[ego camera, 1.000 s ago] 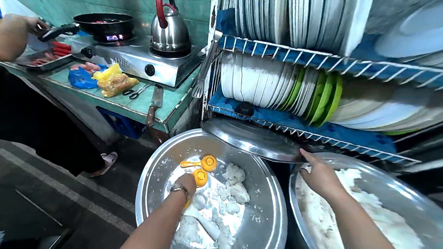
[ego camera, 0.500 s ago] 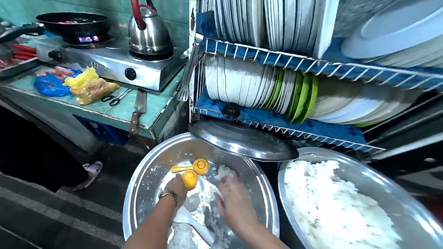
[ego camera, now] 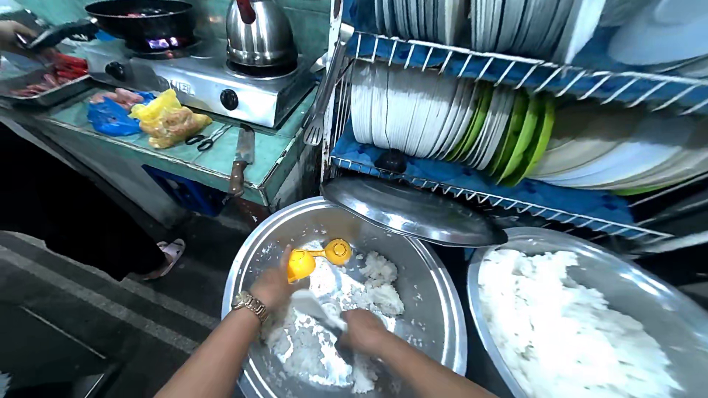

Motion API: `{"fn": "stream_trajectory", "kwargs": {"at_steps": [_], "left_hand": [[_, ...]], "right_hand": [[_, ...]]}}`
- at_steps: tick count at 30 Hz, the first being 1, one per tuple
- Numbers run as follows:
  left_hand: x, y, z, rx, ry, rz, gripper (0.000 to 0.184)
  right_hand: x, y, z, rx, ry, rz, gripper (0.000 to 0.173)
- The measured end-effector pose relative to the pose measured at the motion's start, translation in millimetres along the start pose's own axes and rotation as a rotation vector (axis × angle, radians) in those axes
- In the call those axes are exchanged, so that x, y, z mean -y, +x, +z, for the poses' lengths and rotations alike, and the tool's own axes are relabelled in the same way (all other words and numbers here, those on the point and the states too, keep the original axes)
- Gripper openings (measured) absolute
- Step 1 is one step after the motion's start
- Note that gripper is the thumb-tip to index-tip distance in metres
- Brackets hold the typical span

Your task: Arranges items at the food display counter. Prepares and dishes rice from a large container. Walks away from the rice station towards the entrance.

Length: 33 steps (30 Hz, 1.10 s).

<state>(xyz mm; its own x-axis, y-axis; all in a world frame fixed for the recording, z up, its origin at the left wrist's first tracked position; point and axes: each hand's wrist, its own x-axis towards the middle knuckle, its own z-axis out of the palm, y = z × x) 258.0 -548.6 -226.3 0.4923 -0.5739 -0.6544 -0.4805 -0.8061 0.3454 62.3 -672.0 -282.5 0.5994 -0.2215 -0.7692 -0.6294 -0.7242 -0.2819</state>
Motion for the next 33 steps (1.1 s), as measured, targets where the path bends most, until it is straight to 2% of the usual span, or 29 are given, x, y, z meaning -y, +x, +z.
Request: {"fn": "stream_trajectory", "kwargs": {"at_steps": [2, 4, 6, 10, 13, 17, 23, 25, 29, 31, 33], "left_hand": [[4, 4, 2, 0.014, 0.04, -0.007, 0.096], [4, 8, 8, 0.028, 0.126, -0.028, 0.09], [1, 10, 15, 0.051, 0.256, -0.075, 0.081], [-7, 8, 30, 0.11, 0.446, -0.096, 0.072], [-17, -9, 39, 0.215, 0.497, -0.065, 0.058], [-16, -23, 58, 0.454, 0.646, 0.09, 0.041], [-18, -20, 62, 0.603, 0.708, 0.154, 0.046], [-17, -22, 66, 0.558, 0.642, 0.151, 0.052], [-11, -27, 89, 0.373, 0.451, 0.119, 0.084], [-11, -32, 94, 0.399, 0.437, 0.103, 0.082], [-10, -32, 96, 0.518, 0.423, 0.109, 0.073]], "right_hand": [[-6, -11, -23, -0.053, -0.065, 0.074, 0.044], [-9, -19, -33, -0.088, -0.162, 0.122, 0.048], [0, -27, -32, -0.098, -0.212, 0.101, 0.054], [26, -56, -29, -0.098, -0.247, 0.072, 0.05], [16, -85, -43, -0.104, -0.233, 0.178, 0.049], [-6, -98, -48, -0.001, -0.275, 0.3, 0.033], [0, -105, -30, 0.157, -0.277, 0.236, 0.026], [3, -107, -28, 0.196, -0.282, 0.202, 0.025], [0, -107, -28, 0.223, -0.247, 0.163, 0.026], [0, -106, -24, 0.244, -0.203, 0.144, 0.027], [3, -102, -12, 0.258, -0.126, 0.07, 0.029]]}}
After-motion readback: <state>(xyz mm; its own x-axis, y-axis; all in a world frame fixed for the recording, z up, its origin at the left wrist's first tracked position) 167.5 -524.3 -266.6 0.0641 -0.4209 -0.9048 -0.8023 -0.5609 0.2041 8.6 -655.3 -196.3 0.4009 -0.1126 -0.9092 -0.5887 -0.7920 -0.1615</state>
